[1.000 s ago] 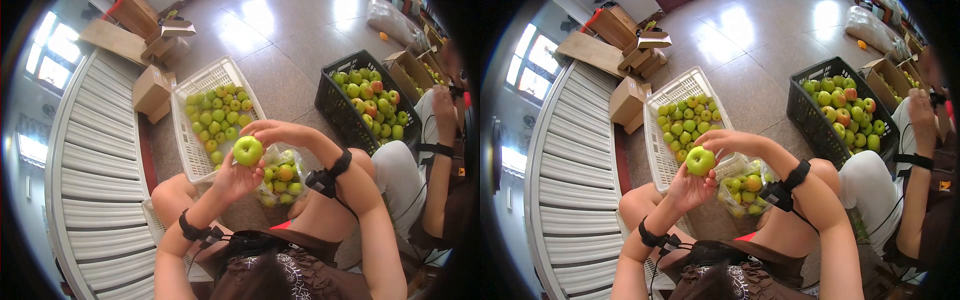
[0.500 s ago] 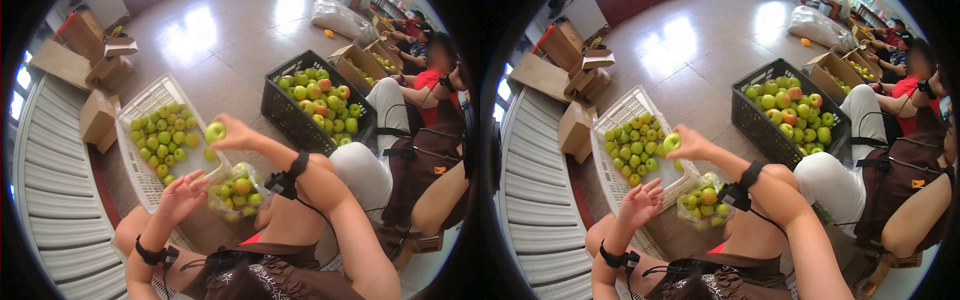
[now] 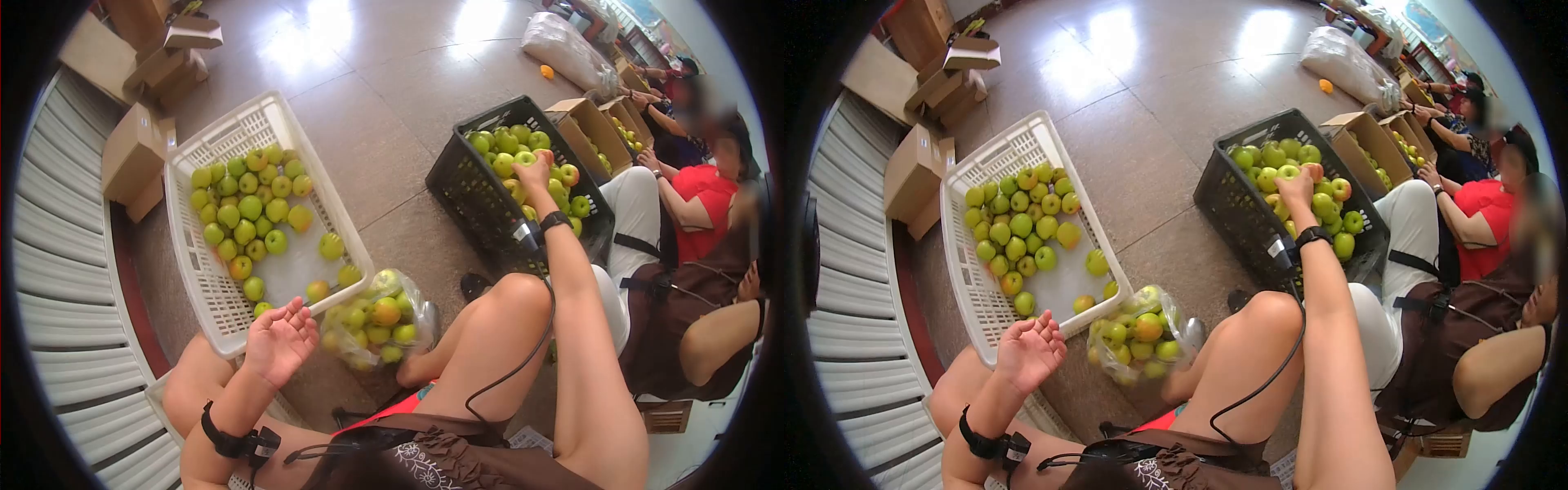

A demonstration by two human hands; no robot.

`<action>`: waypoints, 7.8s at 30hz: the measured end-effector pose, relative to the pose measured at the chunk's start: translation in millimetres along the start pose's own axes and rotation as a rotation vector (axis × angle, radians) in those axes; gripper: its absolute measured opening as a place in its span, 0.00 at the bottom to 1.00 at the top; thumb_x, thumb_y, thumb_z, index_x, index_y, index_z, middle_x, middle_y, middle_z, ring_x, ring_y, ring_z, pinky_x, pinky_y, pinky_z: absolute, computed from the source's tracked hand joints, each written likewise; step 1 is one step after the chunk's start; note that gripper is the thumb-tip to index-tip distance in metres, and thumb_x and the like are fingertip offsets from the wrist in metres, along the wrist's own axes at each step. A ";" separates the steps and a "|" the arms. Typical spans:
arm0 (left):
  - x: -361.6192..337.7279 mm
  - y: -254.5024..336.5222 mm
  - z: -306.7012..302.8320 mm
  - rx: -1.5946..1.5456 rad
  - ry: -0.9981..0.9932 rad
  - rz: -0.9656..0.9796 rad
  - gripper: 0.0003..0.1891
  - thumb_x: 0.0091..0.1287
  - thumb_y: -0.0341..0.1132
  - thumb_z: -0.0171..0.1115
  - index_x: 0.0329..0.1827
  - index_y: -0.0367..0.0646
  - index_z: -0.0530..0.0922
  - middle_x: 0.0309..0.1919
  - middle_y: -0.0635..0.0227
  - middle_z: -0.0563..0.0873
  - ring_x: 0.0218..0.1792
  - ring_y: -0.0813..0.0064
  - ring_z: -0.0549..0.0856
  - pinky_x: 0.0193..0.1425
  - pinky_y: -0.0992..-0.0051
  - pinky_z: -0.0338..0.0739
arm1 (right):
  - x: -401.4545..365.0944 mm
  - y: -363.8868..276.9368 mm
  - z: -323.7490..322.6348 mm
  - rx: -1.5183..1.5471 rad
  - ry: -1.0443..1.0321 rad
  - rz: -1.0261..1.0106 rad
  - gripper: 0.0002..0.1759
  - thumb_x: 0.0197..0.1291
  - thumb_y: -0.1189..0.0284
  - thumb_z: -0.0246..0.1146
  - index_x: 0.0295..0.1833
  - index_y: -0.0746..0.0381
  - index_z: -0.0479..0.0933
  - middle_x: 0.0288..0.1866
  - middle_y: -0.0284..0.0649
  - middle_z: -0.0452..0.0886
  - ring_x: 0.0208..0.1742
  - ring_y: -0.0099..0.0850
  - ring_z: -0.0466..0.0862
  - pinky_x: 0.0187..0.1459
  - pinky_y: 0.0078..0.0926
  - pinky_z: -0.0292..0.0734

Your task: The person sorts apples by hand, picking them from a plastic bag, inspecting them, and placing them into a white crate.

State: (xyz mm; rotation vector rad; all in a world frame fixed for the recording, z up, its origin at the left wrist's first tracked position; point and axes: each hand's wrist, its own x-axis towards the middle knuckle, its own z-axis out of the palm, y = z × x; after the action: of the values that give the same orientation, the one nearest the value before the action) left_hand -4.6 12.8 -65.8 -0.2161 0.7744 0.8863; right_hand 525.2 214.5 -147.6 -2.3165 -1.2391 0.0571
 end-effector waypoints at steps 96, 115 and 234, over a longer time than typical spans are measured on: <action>-2.0 -12.1 22.0 0.215 -0.086 -0.110 0.40 0.58 0.73 0.26 0.49 0.48 0.70 0.37 0.63 0.77 0.24 0.80 0.73 0.22 0.87 0.68 | -285.6 -236.4 -62.1 0.911 -1.515 -0.546 0.36 0.52 0.61 0.62 0.64 0.64 0.58 0.57 0.42 0.68 0.58 0.29 0.68 0.58 0.31 0.65; -24.5 -26.4 25.9 0.438 -0.254 -0.026 0.41 0.60 0.70 0.23 0.65 0.47 0.57 0.53 0.58 0.75 0.51 0.65 0.78 0.45 0.74 0.76 | -288.7 -241.8 -53.9 0.943 -1.784 -0.368 0.41 0.48 0.59 0.68 0.63 0.63 0.56 0.54 0.41 0.69 0.56 0.29 0.70 0.56 0.28 0.66; 7.8 -18.8 -0.3 -0.143 -0.326 -0.309 0.30 0.63 0.58 0.41 0.50 0.37 0.71 0.36 0.53 0.80 0.26 0.63 0.81 0.31 0.72 0.80 | -280.9 -226.6 -75.3 0.986 -1.438 -0.394 0.17 0.63 0.64 0.53 0.51 0.64 0.71 0.40 0.35 0.74 0.42 0.19 0.74 0.43 0.19 0.70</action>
State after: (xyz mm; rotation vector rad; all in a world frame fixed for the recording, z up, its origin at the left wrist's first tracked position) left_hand 12.5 5.5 -74.0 -0.2998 0.3613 0.6608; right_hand 207.8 64.9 -34.6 -0.9112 -1.5913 1.9136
